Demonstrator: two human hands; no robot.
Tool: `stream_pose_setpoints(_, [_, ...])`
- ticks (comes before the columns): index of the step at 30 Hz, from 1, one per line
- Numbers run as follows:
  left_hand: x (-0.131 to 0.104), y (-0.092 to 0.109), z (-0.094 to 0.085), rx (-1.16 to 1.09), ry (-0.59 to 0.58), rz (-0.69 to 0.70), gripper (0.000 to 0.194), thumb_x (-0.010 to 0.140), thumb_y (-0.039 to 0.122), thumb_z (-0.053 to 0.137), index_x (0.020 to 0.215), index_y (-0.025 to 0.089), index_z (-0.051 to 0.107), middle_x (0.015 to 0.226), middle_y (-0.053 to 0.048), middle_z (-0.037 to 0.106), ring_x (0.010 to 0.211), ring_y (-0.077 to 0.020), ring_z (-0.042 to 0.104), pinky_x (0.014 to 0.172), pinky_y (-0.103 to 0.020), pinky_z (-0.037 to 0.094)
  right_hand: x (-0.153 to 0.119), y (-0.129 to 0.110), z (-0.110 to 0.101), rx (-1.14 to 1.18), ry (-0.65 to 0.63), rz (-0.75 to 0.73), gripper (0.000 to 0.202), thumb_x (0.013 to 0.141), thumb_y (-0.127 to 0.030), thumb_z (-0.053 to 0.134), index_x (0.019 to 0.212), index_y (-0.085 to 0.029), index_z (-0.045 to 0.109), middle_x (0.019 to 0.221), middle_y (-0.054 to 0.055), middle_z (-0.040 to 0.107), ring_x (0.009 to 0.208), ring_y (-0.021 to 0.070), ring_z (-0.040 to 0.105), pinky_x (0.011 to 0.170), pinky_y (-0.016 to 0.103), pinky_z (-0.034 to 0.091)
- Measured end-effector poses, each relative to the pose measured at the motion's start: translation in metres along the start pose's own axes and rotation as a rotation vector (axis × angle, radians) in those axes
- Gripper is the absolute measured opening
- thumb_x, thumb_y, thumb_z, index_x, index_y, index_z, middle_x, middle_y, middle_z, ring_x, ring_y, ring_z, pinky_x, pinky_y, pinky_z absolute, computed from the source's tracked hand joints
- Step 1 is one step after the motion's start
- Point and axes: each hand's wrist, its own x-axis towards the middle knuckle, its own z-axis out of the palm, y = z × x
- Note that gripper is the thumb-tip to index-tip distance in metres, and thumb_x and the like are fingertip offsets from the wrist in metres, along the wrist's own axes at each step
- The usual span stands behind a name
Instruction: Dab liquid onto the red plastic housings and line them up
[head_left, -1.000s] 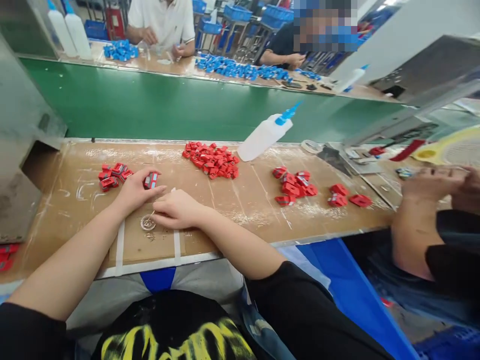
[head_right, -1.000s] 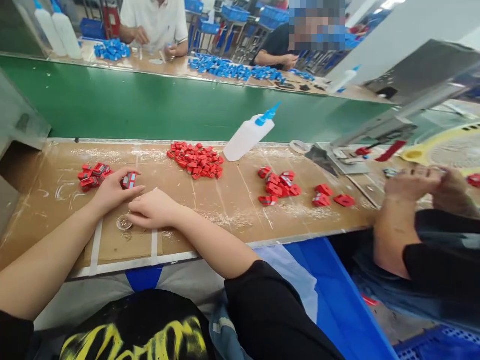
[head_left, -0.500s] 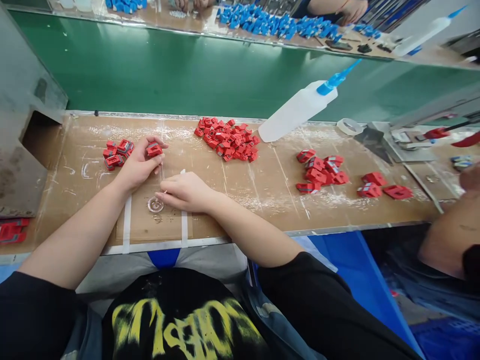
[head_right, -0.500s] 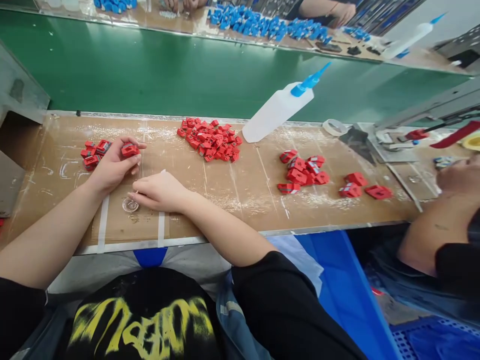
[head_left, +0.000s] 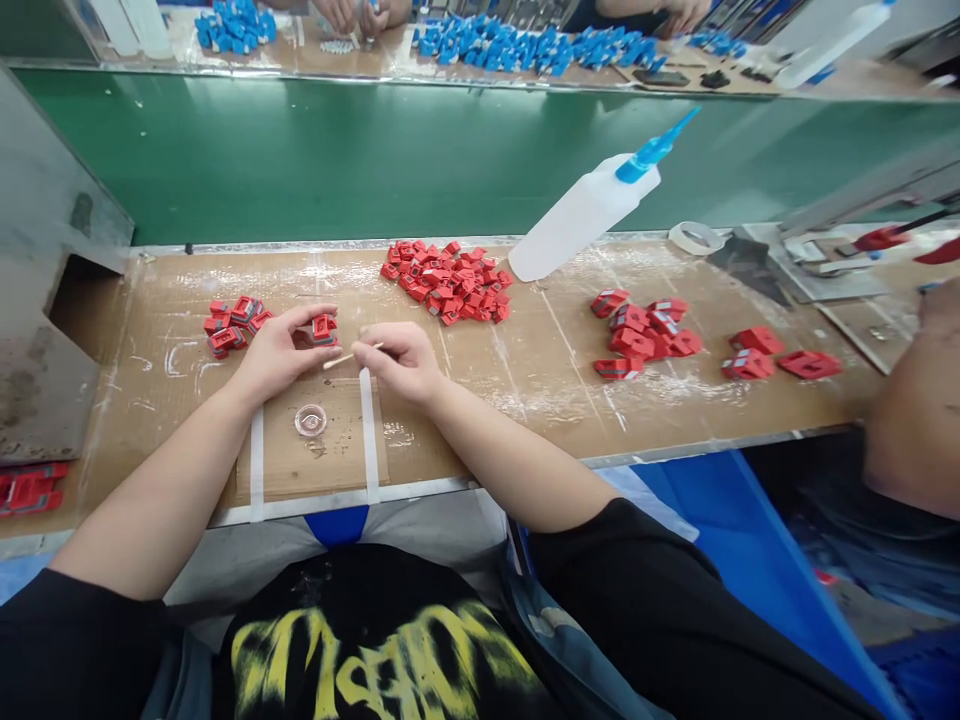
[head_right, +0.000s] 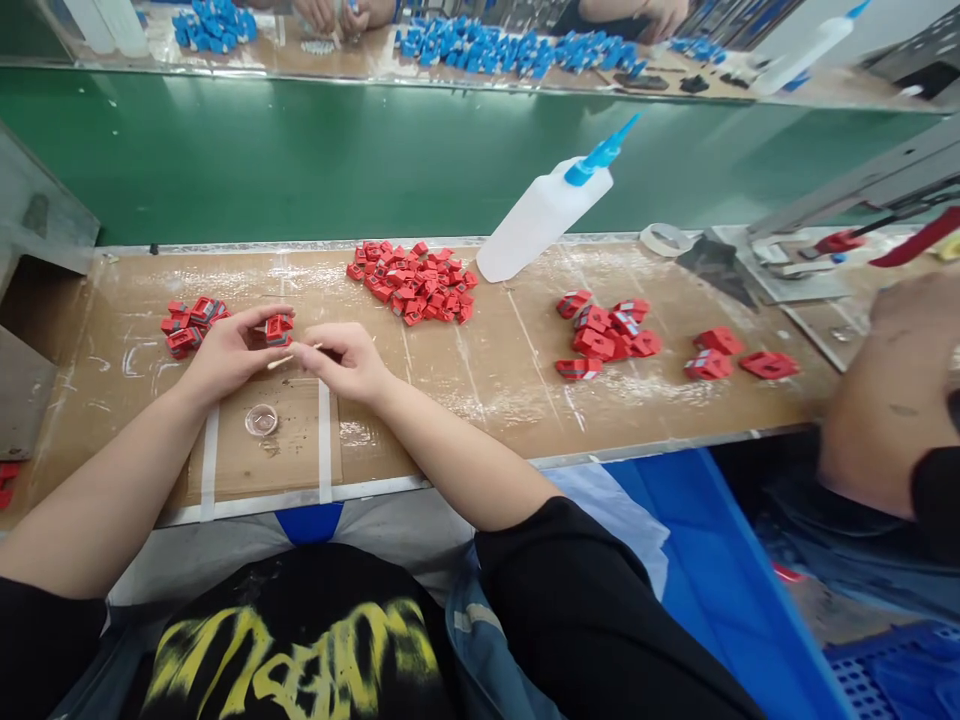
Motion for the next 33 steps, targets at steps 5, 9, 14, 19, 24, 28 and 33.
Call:
stream_pose_setpoints(5, [0.000,-0.002,0.005,-0.125,-0.053,-0.047,0.056,0.078,0.034,0.087,0.125,0.021,0.061,0.128,-0.010,0.071,0.096,-0.0203,0.072,0.080,-0.034,0.061,0.005,0.010,-0.009,-0.072,0.205,0.049,0.057,0.105,-0.063,0.050,0.069,-0.020,0.059,0.061,-0.002,0.052,0.057,0.0118,0.046,0.062,0.028,0.039])
stream_pose_setpoints(9, [0.001,-0.005,0.005,-0.130,-0.083,-0.030,0.054,0.079,0.034,0.087,0.119,0.023,0.053,0.128,-0.009,0.069,0.088,-0.0155,0.069,0.077,-0.030,0.059,0.007,0.017,-0.007,-0.113,0.199,0.053,0.059,0.106,-0.065,0.047,0.071,-0.019,0.060,0.064,-0.001,0.056,0.060,0.0119,0.050,0.064,0.028,0.040])
stream_pose_setpoints(14, [0.001,-0.007,0.006,-0.132,-0.100,-0.015,0.054,0.078,0.033,0.089,0.117,0.024,0.053,0.104,-0.002,0.065,0.080,-0.0134,0.064,0.071,-0.027,0.054,0.010,0.025,0.001,-0.130,0.143,0.050,0.056,0.106,-0.062,0.048,0.075,-0.018,0.062,0.067,-0.001,0.057,0.063,0.0117,0.049,0.065,0.027,0.038])
stream_pose_setpoints(19, [0.001,-0.006,0.007,-0.125,-0.110,0.011,0.054,0.079,0.034,0.089,0.116,0.024,0.051,0.109,-0.003,0.065,0.090,-0.0168,0.068,0.078,-0.030,0.056,0.011,0.030,0.003,-0.098,0.112,0.036,0.052,0.106,-0.058,0.050,0.079,-0.017,0.065,0.070,0.000,0.059,0.066,0.0121,0.051,0.067,0.027,0.038])
stream_pose_setpoints(24, [0.001,-0.007,0.007,-0.125,-0.101,0.014,0.054,0.078,0.034,0.090,0.115,0.024,0.051,0.103,-0.001,0.063,0.080,-0.0133,0.064,0.072,-0.027,0.054,0.011,0.030,0.001,-0.089,0.103,0.034,0.051,0.107,-0.055,0.051,0.074,-0.018,0.061,0.067,-0.002,0.055,0.064,0.0118,0.048,0.065,0.027,0.035])
stream_pose_setpoints(28, [0.001,-0.008,0.007,-0.141,-0.089,0.018,0.054,0.078,0.032,0.090,0.114,0.025,0.051,0.105,-0.002,0.064,0.078,-0.0114,0.063,0.070,-0.025,0.054,0.012,0.030,0.001,-0.162,0.108,0.052,0.053,0.108,-0.054,0.048,0.071,-0.018,0.057,0.064,-0.003,0.049,0.062,0.0115,0.045,0.063,0.027,0.033])
stream_pose_setpoints(33, [0.002,-0.006,0.007,-0.128,-0.065,0.049,0.061,0.077,0.034,0.091,0.121,0.026,0.050,0.122,-0.008,0.070,0.094,-0.0177,0.073,0.080,-0.030,0.062,0.011,0.024,-0.006,-0.145,0.147,0.025,0.057,0.107,-0.059,0.048,0.067,-0.019,0.053,0.062,-0.003,0.048,0.060,0.0105,0.044,0.062,0.027,0.032])
